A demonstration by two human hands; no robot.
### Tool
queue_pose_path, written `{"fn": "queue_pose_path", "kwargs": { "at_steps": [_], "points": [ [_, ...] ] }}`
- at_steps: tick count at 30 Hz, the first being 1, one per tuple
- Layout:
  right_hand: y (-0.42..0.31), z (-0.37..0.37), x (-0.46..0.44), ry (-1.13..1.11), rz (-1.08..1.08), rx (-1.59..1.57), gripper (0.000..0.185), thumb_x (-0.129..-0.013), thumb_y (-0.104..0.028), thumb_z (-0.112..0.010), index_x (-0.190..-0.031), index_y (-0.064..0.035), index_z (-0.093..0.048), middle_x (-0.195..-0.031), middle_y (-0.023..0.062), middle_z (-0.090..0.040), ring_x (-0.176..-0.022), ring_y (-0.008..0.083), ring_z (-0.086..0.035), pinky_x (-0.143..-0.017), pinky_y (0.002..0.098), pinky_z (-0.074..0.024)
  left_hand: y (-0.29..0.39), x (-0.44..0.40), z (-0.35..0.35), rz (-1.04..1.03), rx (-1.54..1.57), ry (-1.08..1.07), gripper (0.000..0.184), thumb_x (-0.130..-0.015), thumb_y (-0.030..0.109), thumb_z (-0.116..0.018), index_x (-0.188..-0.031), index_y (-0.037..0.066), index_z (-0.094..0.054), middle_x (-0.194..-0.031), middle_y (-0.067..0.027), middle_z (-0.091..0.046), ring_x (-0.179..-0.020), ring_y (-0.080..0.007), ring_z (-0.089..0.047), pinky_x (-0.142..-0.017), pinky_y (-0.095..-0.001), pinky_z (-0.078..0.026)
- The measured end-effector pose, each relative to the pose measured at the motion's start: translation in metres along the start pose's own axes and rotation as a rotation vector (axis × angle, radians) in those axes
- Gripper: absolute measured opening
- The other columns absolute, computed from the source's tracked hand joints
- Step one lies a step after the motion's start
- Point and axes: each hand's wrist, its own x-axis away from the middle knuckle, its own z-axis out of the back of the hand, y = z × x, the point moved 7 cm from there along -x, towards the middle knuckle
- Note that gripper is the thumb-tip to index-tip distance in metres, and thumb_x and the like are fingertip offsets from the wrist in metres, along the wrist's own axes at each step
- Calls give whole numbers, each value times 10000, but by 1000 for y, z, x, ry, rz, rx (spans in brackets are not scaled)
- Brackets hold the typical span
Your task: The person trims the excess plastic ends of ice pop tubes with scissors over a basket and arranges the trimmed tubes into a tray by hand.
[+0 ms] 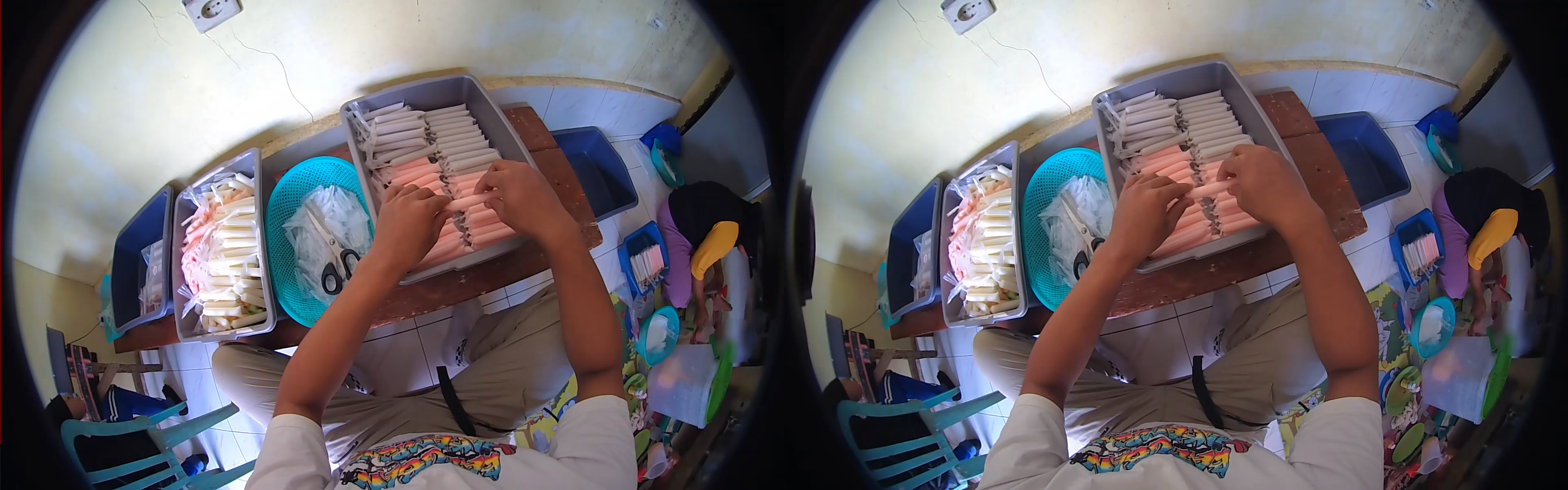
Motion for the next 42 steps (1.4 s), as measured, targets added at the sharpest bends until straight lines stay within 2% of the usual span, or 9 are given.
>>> {"fn": "queue_pose_path", "kwargs": {
  "at_steps": [3,6,12,18,25,28,37,40,42],
  "points": [
    [24,-8,4,-103,-126,-16,164,-811,-18,-798,-974,-21,-807,-1001,160,-764,-958,366,-731,-879,446,-590,3,-12,-27,4,25,-197,188,-940,206,-795,-1078,84,-835,-970,-108,-805,-984,-313,-739,-972,-455,-518],
    [31,-11,10,-118,-102,99,173,-861,-23,-742,-995,-74,-838,-1054,156,-800,-1014,355,-761,-925,462,-599,3,-17,-40,-41,44,-253,190,-940,189,-787,-1093,86,-833,-958,-120,-806,-935,-334,-750,-930,-456,-544],
    [44,-19,20,-131,-238,207,199,-900,-38,-682,-962,-123,-851,-1013,132,-808,-997,337,-775,-886,460,-613,-1,-17,-64,-14,184,-334,208,-950,156,-763,-1136,80,-820,-1000,-162,-799,-971,-374,-750,-889,-467,-585],
    [43,-25,19,-138,-227,356,167,-900,-69,-715,-902,-157,-856,-954,137,-809,-921,336,-793,-829,447,-629,6,-12,-60,-9,147,-437,249,-959,135,-740,-1195,78,-797,-1064,-164,-791,-1018,-383,-740,-904,-479,-586],
    [44,-30,15,-164,-237,366,148,-901,-86,-722,-893,-153,-853,-915,156,-799,-901,342,-794,-809,453,-630,2,-2,-70,46,222,-496,261,-957,142,-741,-1201,70,-797,-1089,-167,-786,-1034,-380,-735,-928,-483,-581],
    [45,-32,15,-158,-237,372,134,-897,-89,-727,-897,-144,-848,-929,167,-794,-901,351,-792,-808,459,-628,4,-1,-68,-34,219,-452,271,-956,145,-740,-1210,74,-800,-1107,-170,-785,-1044,-377,-735,-947,-474,-581],
    [48,-40,15,-167,-232,392,107,-890,-73,-721,-885,-107,-823,-950,188,-786,-918,373,-789,-799,480,-628,-1,4,-75,-4,190,-488,298,-987,304,-705,-1194,123,-820,-1112,-157,-793,-1092,-356,-735,-938,-495,-590],
    [53,-42,14,-156,-312,395,165,-825,-10,-740,-846,-149,-826,-901,150,-791,-924,356,-775,-842,472,-610,0,3,-75,6,193,-497,300,-983,304,-704,-1191,124,-824,-1115,-160,-793,-1099,-357,-733,-943,-496,-589],
    [49,-43,13,-187,-256,426,108,-893,-60,-709,-912,-61,-815,-974,195,-794,-941,381,-795,-808,486,-638,0,4,-74,10,189,-504,274,-980,233,-729,-1201,100,-822,-1096,-153,-779,-1027,-365,-740,-951,-467,-584]
  ]
}}
